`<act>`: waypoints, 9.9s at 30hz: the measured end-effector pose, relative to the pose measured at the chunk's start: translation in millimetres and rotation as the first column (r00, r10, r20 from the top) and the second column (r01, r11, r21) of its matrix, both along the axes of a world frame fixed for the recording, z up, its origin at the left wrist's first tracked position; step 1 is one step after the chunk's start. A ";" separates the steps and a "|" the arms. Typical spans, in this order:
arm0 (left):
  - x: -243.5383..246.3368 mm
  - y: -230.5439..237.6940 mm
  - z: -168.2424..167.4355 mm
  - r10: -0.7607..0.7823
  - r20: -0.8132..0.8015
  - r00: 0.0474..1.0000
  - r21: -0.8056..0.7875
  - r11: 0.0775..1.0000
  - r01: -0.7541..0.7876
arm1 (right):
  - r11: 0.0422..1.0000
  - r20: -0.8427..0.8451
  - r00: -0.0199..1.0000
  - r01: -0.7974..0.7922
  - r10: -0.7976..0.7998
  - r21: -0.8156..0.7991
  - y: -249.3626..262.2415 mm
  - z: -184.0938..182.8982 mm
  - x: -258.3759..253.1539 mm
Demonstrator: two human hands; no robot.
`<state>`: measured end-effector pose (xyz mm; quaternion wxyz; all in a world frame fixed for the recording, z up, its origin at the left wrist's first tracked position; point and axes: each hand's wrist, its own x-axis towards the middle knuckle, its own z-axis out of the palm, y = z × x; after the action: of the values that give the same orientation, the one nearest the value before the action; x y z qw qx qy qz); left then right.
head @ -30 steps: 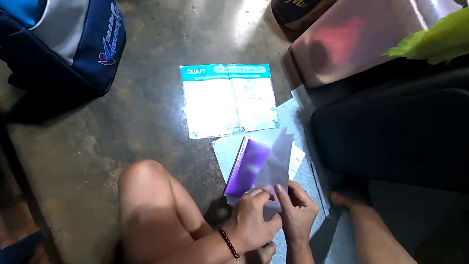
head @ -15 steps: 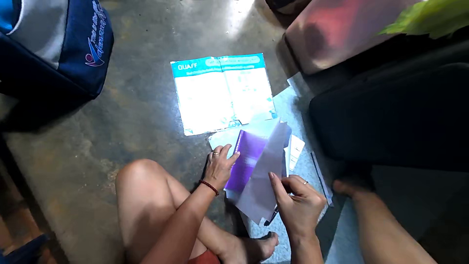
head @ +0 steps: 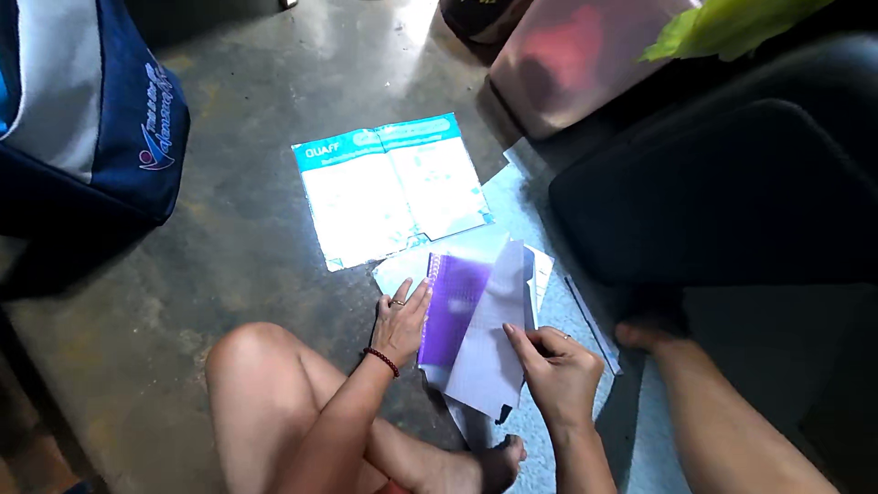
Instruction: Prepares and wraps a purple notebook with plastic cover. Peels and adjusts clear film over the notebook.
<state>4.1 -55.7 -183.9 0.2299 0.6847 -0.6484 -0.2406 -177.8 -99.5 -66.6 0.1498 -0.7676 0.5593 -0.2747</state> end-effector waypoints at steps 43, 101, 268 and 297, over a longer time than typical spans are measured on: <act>-11.3 -2.0 -4.6 -0.231 0.225 0.946 0.183 0.964 0.192 | 0.924 0.359 0.933 -0.134 -0.003 0.358 -59.7 -58.3 -97.1; -58.1 -14.6 -1.2 -0.295 0.241 0.925 0.234 0.942 0.240 | 0.964 -0.456 0.890 0.123 -0.003 0.235 -129.2 -24.6 -204.6; -35.3 17.8 66.4 0.816 -0.566 0.113 0.738 0.563 -0.371 | 0.714 0.595 0.431 0.192 -0.678 0.674 50.5 9.2 3.8; -10.7 41.8 30.6 0.340 -0.248 0.907 0.055 0.940 -0.338 | 0.393 0.325 0.278 0.238 -0.904 0.888 83.3 -36.2 1.3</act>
<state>-6.6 -13.9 -153.2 0.3454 0.7516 -0.4837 -0.2861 -176.5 -16.1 -102.8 0.5309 -0.1378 0.7417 -0.3861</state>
